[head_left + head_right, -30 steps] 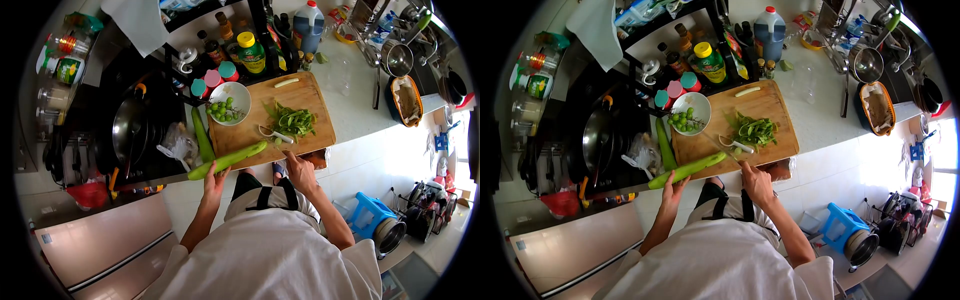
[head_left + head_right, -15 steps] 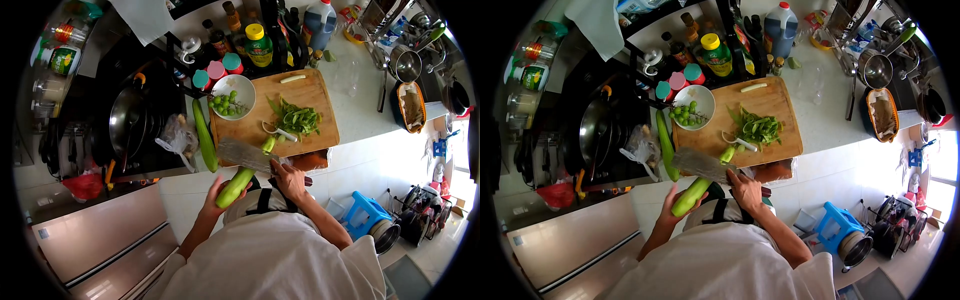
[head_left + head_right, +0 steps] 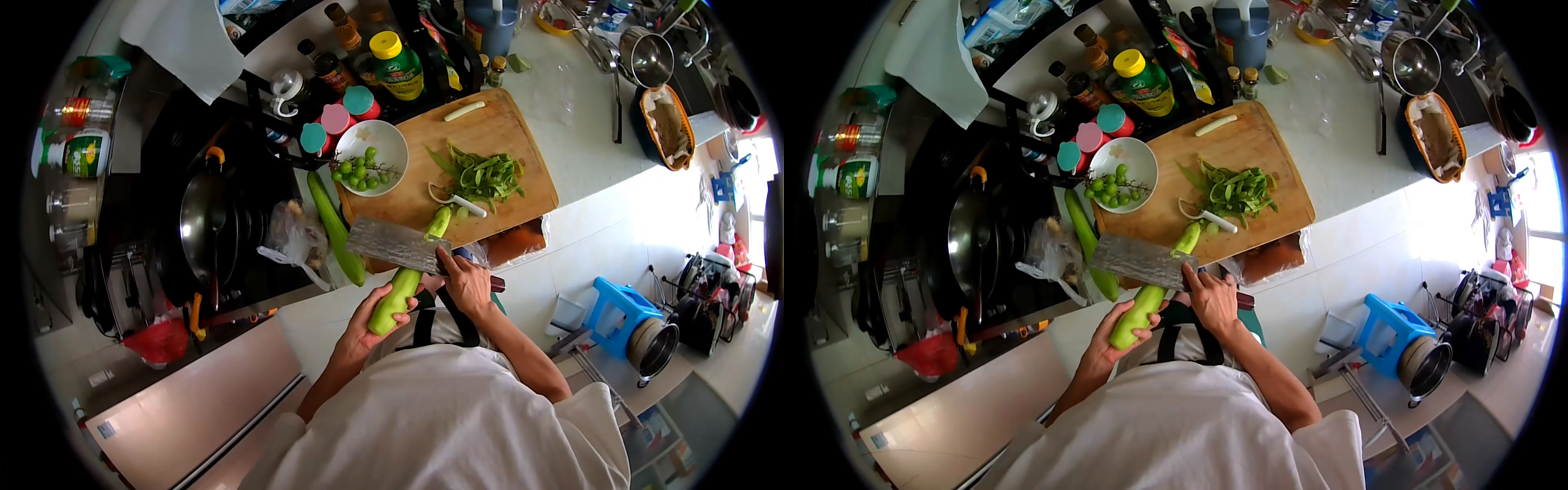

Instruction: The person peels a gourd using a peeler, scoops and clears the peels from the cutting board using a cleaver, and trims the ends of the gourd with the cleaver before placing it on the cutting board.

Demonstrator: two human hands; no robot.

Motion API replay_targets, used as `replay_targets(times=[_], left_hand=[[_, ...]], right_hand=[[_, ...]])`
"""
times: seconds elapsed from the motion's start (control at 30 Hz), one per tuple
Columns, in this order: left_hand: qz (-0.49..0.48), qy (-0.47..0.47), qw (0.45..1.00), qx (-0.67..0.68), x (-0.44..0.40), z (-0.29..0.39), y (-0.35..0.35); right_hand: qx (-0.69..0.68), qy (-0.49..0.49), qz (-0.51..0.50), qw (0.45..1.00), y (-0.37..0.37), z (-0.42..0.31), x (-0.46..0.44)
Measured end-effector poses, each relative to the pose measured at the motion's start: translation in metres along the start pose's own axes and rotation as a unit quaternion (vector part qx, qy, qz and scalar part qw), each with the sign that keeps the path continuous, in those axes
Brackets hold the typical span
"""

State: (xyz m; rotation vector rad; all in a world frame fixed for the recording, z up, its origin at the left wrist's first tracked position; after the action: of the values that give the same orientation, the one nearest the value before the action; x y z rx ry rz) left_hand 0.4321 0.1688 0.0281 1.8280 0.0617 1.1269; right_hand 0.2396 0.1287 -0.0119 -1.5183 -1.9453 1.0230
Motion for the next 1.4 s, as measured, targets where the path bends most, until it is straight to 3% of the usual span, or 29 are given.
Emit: replay_targets(times=[0.37,0.6,1.0,1.4], left_hand=[[-0.021,-0.032,0.999,-0.029,0.005,0.008,0.004],[-0.015,-0.035,0.998,-0.054,0.005,0.013,0.008],[-0.01,-0.029,0.989,-0.147,0.005,0.018,0.015],[-0.033,-0.042,0.99,-0.133,0.003,0.022,0.015]], right_hand=[[0.036,0.086,-0.028,0.995,0.013,0.011,0.001],[-0.01,0.049,0.025,0.998,0.008,-0.004,0.0],[-0.053,0.103,0.009,0.993,0.005,0.003,-0.007],[-0.061,0.107,0.028,0.992,0.006,0.009,-0.005]])
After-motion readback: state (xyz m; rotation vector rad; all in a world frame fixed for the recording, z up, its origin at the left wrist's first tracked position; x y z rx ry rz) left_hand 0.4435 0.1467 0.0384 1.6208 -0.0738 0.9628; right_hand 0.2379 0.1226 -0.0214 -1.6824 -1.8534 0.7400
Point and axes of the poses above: each hand's wrist, its own x-axis away from the middle knuckle, its own y-axis out of the palm, z = x × y, the point moved 3 cm from there along -x, towards the middle knuckle, and after that the axes turned 3 degrees about -y, right-handed, at the moved point
